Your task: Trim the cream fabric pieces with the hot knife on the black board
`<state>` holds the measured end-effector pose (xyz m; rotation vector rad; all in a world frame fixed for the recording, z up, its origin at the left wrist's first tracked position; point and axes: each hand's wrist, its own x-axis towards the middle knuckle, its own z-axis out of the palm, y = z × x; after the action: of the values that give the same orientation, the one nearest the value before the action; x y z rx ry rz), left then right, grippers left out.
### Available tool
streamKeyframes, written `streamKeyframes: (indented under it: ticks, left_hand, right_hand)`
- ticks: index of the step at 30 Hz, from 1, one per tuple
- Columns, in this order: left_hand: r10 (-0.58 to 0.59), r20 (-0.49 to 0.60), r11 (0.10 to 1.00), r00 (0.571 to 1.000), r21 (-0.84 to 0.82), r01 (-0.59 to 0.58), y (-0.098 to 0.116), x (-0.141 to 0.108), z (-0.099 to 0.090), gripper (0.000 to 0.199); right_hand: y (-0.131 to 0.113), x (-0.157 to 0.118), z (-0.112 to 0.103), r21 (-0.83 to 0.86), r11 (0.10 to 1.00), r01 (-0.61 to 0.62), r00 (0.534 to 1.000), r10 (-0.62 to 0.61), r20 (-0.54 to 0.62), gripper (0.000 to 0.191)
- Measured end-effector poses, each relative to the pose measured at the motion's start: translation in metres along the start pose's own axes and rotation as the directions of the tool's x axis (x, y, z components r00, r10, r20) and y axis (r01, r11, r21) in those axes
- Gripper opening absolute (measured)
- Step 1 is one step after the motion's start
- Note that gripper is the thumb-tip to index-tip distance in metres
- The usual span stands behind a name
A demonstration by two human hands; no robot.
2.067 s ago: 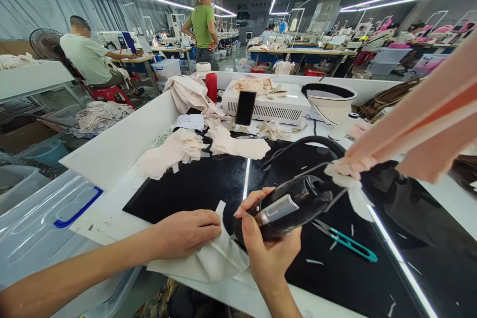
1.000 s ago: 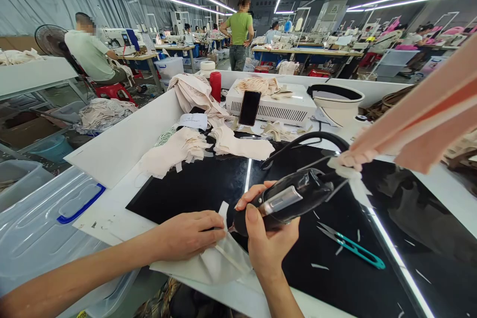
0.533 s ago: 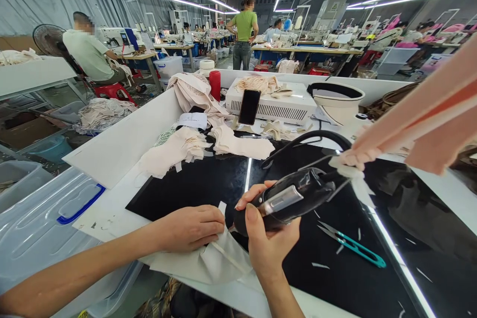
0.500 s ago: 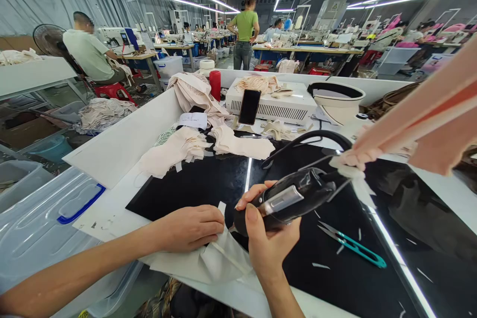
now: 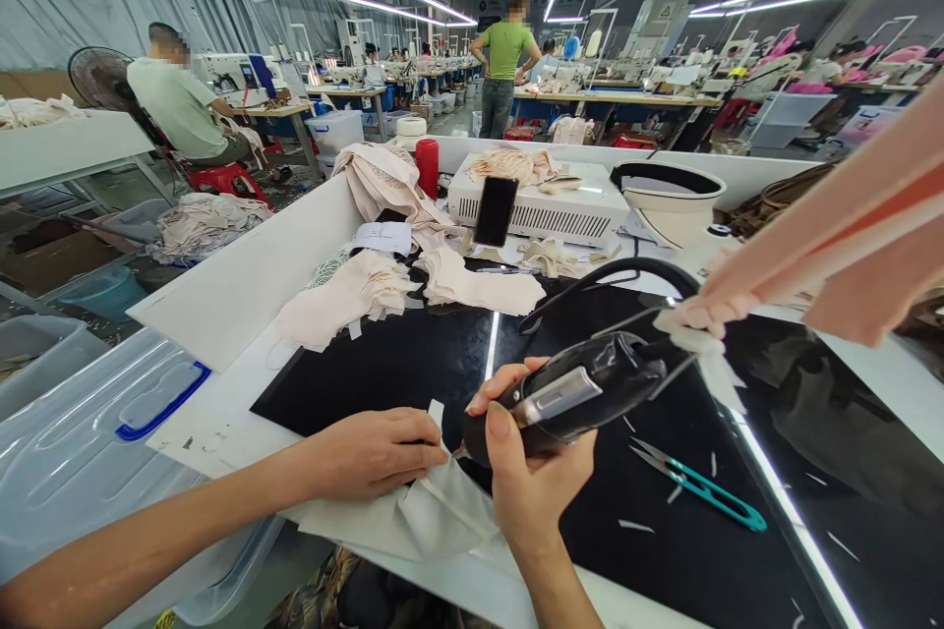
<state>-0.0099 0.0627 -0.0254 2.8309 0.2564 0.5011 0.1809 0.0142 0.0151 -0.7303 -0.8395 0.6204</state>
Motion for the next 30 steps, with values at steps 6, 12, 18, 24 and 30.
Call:
streamKeyframes:
  ticks: [6, 12, 18, 24, 30]
  left_hand:
    - [0.001, 0.013, 0.999, 1.0, 0.041, -0.001, 0.0011, -0.0021, 0.0009, 0.022]
    - [-0.006, 0.016, 0.998, 1.0, 0.055, 0.005, 0.0016, -0.0024, 0.0016, 0.022]
    - [-0.007, -0.007, 0.997, 1.0, 0.083, 0.008, 0.0024, -0.0034, 0.003, 0.023]
    - [-0.032, 0.002, 0.993, 1.0, 0.114, 0.031, 0.0026, -0.0067, 0.0047, 0.024]
    - [-0.043, -0.007, 0.993, 0.999, 0.105, 0.043, 0.0034, -0.0068, 0.0044, 0.025]
  right_hand:
    - [-0.0027, 0.002, 0.0022, 0.0, 1.0, 0.0, 1.0, 0.0, -0.009, 0.033]
    - [-0.0068, 0.0031, 0.003, 0.018, 1.0, 0.006, 1.0, -0.006, -0.013, 0.033]
    - [-0.0033, -0.0023, 0.001, -0.014, 1.0, -0.019, 1.0, 0.019, -0.009, 0.031]
    - [-0.0028, 0.0016, 0.0052, -0.01, 1.0, -0.001, 1.0, 0.001, -0.011, 0.029]
    - [0.002, 0.0022, 0.0088, 0.003, 1.0, -0.006, 1.0, 0.006, 0.019, 0.031]
